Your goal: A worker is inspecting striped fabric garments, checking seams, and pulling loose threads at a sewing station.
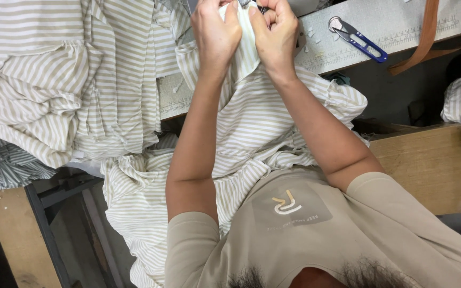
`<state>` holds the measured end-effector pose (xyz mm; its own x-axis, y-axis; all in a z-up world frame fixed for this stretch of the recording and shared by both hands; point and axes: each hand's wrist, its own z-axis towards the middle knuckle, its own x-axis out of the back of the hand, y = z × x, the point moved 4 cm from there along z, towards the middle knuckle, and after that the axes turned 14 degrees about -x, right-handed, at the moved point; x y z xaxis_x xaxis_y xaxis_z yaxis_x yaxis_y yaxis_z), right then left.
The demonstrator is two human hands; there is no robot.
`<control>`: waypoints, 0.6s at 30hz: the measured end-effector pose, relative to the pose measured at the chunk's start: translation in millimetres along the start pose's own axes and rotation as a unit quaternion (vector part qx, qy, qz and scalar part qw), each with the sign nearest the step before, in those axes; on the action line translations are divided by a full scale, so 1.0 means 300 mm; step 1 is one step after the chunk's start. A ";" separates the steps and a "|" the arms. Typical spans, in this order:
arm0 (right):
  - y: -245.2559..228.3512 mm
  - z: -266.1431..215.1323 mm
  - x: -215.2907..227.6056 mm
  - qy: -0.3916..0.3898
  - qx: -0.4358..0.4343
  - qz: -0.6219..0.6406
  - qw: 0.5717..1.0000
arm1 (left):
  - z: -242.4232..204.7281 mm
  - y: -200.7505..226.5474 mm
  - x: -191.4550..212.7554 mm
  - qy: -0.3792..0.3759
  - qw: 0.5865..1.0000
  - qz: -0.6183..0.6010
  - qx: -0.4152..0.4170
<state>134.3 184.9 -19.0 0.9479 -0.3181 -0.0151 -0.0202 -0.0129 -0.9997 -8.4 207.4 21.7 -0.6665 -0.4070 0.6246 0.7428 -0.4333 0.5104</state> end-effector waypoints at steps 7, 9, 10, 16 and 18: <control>-0.058 -0.082 0.056 -0.033 -0.022 -0.044 0.998 | 0.030 0.004 0.068 -0.054 0.994 -0.091 -0.023; -0.069 -0.084 0.054 -0.047 -0.022 -0.027 0.998 | 0.041 -0.002 0.067 -0.079 0.992 -0.102 -0.014; -0.070 -0.085 0.053 -0.046 -0.021 -0.025 0.998 | 0.049 -0.004 0.072 -0.079 0.992 -0.101 -0.016; -0.050 -0.094 0.053 -0.049 -0.033 -0.023 0.998 | 0.071 0.017 0.086 -0.125 0.986 -0.107 -0.040; -0.049 -0.096 0.051 -0.059 -0.051 0.006 0.997 | 0.067 0.001 0.078 -0.107 0.986 -0.119 -0.053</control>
<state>139.9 152.7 -4.1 0.9780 -0.2058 -0.0345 -0.0578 -0.1081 -0.9925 -22.4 213.8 48.3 -0.7838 -0.1099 0.6112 0.5494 -0.5814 0.6001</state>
